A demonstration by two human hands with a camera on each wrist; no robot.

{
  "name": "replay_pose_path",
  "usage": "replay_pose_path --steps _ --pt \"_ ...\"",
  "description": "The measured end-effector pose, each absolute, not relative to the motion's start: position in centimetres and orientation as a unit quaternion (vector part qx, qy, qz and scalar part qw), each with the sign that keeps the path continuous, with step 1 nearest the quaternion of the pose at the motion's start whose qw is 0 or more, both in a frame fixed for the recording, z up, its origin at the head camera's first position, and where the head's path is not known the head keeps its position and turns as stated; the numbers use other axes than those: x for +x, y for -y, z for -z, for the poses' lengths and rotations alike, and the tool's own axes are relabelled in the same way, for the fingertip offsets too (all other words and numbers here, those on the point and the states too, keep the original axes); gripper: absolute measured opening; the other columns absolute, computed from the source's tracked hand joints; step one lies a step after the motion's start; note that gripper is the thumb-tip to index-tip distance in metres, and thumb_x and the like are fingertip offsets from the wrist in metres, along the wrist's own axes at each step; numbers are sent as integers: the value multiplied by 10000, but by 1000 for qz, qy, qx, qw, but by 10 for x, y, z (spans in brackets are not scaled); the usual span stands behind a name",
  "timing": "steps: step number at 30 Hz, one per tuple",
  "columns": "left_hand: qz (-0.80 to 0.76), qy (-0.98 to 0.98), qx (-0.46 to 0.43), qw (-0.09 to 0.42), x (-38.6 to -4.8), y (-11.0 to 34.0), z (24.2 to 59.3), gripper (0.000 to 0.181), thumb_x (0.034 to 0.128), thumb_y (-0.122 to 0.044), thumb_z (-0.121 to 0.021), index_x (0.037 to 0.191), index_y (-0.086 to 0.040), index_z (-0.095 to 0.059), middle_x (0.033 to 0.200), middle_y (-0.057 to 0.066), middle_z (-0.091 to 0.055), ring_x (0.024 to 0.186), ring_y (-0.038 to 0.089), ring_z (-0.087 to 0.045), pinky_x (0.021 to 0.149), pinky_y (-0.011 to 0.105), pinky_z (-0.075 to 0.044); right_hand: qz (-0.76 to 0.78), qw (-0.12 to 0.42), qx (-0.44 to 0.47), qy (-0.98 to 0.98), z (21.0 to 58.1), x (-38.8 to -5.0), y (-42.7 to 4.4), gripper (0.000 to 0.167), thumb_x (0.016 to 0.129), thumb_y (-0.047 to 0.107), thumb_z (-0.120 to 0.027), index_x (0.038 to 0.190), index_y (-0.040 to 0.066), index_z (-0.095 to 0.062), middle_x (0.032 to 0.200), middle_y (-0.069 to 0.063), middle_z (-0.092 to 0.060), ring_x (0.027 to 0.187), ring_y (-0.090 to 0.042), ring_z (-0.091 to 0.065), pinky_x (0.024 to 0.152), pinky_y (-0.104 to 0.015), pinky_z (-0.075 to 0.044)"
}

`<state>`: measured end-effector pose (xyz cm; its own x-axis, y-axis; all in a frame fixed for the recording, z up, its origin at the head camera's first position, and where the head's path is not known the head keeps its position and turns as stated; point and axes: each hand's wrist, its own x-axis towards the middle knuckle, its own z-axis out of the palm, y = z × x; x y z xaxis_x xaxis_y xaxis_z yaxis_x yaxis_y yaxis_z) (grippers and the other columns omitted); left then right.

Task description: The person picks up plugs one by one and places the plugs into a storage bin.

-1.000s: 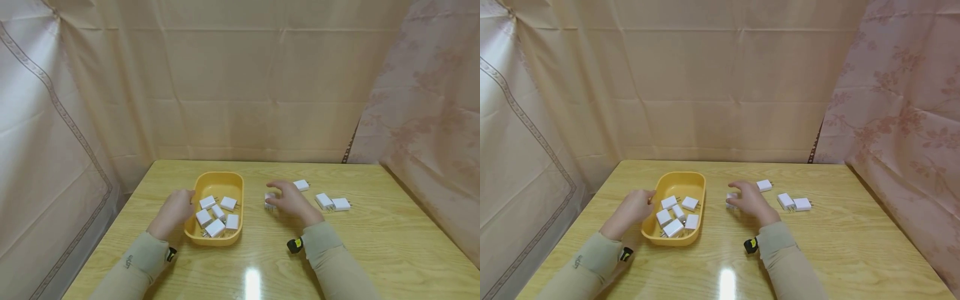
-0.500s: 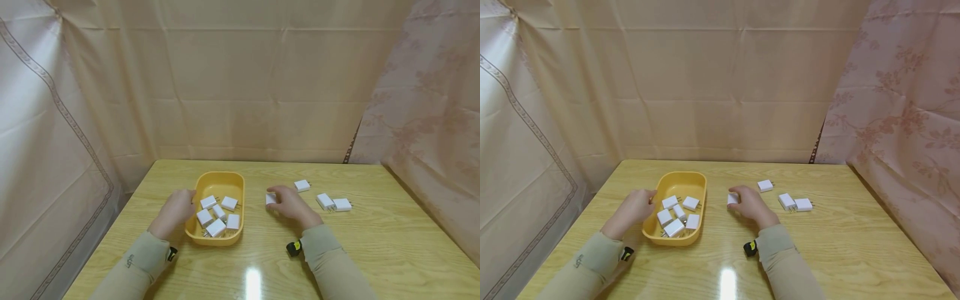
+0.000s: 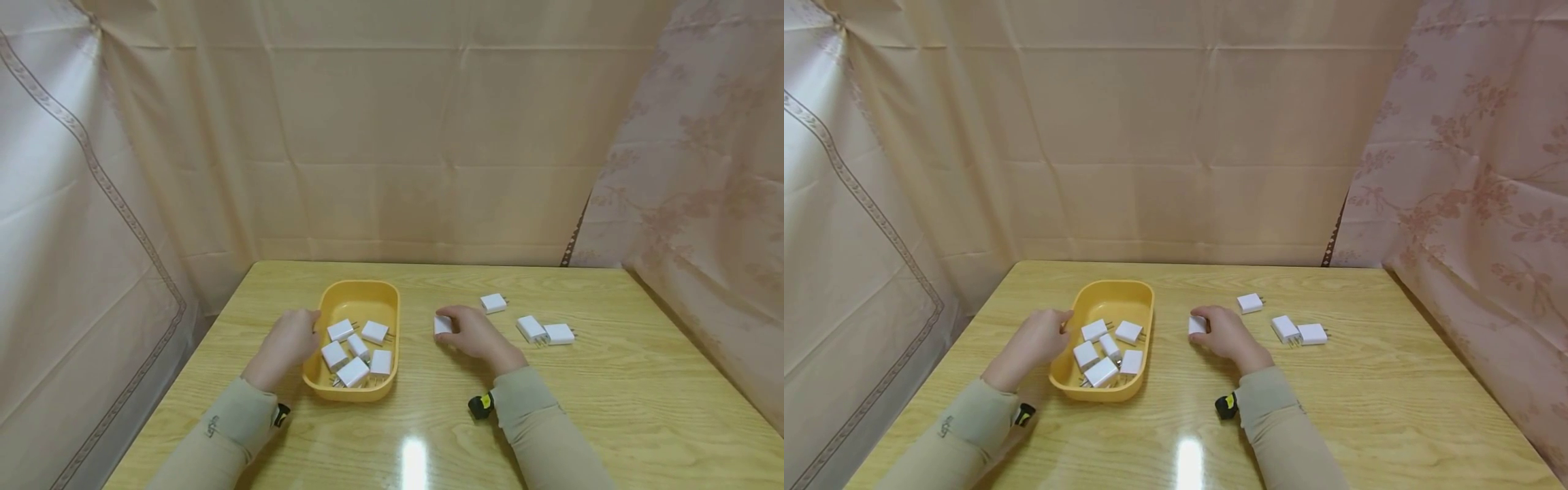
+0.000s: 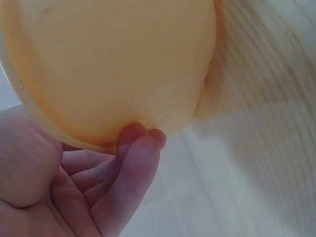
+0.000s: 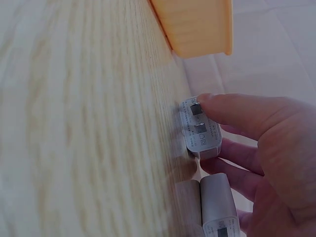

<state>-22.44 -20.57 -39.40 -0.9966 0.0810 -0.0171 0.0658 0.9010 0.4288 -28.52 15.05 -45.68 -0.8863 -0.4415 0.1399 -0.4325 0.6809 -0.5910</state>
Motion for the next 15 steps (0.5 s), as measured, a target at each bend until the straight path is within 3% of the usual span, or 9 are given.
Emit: replay_pose_path --steps 15 --pt "-230 -972 23 35 -224 204 393 466 928 16 -567 1387 99 -560 1250 240 -639 495 158 -484 442 263 -427 324 -1 -246 -914 457 -285 -151 512 899 189 -790 1347 -4 -635 1318 -156 -644 1207 -309 -593 1018 -490 -469"
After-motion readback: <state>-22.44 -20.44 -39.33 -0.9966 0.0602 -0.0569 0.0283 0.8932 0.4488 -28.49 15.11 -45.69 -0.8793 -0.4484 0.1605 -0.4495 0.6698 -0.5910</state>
